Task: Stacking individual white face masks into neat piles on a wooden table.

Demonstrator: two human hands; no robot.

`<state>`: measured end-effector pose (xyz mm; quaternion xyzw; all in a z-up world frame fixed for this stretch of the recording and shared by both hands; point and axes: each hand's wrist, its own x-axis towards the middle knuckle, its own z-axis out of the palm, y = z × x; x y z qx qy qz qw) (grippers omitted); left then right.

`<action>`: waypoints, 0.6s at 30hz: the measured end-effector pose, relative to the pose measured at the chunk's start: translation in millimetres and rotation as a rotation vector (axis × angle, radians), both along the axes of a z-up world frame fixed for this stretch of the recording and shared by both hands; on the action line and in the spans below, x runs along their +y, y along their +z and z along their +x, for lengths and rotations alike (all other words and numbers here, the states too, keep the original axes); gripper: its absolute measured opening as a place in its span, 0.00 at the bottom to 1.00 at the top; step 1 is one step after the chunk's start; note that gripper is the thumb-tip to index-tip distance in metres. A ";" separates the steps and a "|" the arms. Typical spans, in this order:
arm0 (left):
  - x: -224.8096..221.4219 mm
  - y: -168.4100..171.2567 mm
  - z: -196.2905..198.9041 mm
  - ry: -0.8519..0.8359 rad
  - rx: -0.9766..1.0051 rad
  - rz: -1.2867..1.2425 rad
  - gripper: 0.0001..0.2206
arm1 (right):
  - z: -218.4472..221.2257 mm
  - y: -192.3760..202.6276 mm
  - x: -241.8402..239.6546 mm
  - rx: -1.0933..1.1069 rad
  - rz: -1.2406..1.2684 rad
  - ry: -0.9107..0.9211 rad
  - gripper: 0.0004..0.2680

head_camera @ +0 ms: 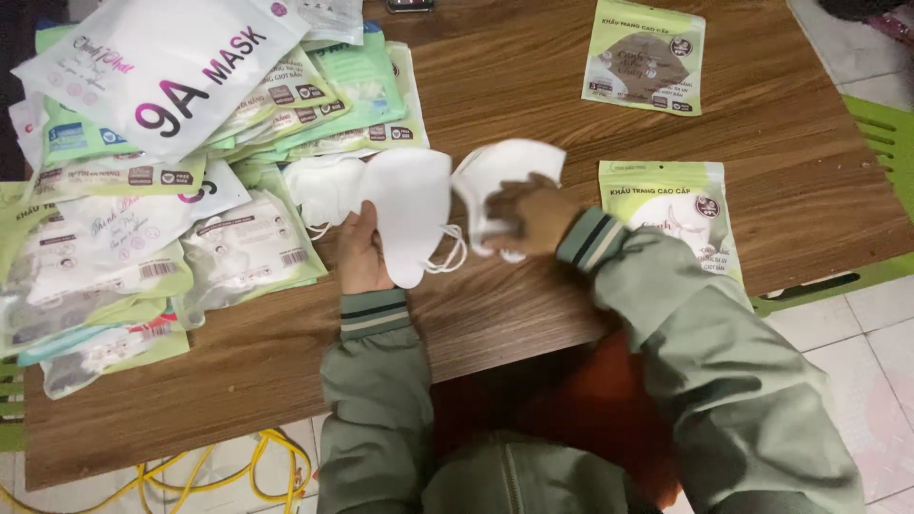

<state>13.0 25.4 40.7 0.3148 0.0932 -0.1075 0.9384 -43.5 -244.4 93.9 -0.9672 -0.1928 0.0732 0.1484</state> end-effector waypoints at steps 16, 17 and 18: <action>-2.6 -51.8 9.1 -0.325 -0.019 0.308 0.09 | 45.3 9.7 -59.3 0.152 -0.077 -0.610 0.43; -5.3 -36.4 5.5 -0.322 -0.028 0.329 0.11 | 47.3 8.2 -58.3 0.131 -0.052 -0.611 0.40; -8.5 -21.1 0.6 -0.318 -0.036 0.349 0.13 | 48.7 7.1 -57.7 0.111 -0.028 -0.611 0.38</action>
